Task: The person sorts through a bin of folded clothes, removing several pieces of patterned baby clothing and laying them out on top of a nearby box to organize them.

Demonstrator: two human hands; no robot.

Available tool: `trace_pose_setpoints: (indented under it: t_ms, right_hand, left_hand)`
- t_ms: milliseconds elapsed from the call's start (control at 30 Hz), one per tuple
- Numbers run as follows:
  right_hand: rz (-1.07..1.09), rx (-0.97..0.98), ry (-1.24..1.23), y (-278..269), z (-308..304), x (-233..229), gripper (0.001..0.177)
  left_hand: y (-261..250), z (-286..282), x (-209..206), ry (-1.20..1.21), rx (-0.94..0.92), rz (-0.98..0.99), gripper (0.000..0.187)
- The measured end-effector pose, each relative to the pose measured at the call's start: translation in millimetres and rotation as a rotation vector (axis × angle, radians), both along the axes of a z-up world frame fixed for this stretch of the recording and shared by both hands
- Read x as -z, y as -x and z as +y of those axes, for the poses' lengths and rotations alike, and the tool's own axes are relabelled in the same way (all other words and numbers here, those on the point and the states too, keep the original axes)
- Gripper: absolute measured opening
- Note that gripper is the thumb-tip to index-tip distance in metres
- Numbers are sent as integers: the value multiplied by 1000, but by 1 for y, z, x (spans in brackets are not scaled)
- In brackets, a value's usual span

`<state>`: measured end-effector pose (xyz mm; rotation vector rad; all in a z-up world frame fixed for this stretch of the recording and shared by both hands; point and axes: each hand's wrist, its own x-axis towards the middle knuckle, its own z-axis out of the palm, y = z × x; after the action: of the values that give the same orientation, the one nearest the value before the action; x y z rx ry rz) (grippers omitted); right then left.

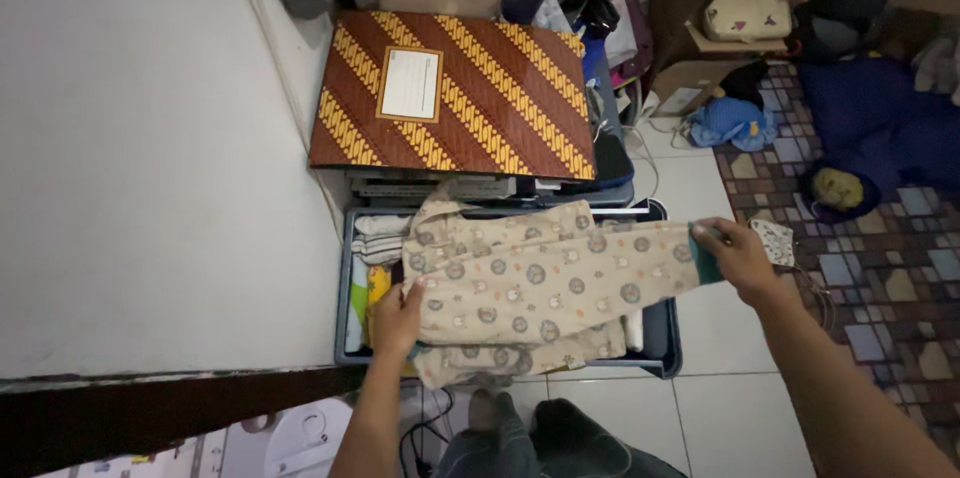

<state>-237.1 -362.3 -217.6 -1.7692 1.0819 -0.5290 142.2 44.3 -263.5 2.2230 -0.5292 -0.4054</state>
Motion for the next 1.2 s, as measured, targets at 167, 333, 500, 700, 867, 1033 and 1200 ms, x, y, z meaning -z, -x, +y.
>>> trace_pose_setpoints:
  t_ms: [167, 333, 500, 700, 867, 1033, 1200]
  right_hand:
    - [60, 46, 200, -16, 14, 0, 23]
    - [119, 83, 273, -37, 48, -59, 21]
    - [-44, -163, 437, -99, 98, -88, 23]
    - [24, -458, 118, -150, 163, -67, 45]
    - [159, -184, 207, -106, 152, -35, 36]
    - [419, -97, 219, -48, 149, -14, 38]
    - [379, -128, 178, -42, 181, -4, 51]
  left_hand:
    - [5, -2, -20, -46, 36, -70, 39]
    - [28, 4, -53, 79, -35, -102, 47]
    - [46, 17, -43, 251, -88, -326, 40]
    - [68, 55, -2, 199, -367, 36, 25]
    - [91, 84, 55, -41, -454, 202, 32]
    - [111, 71, 88, 261, -383, 546, 42]
    - [112, 70, 98, 402, -217, 427, 43]
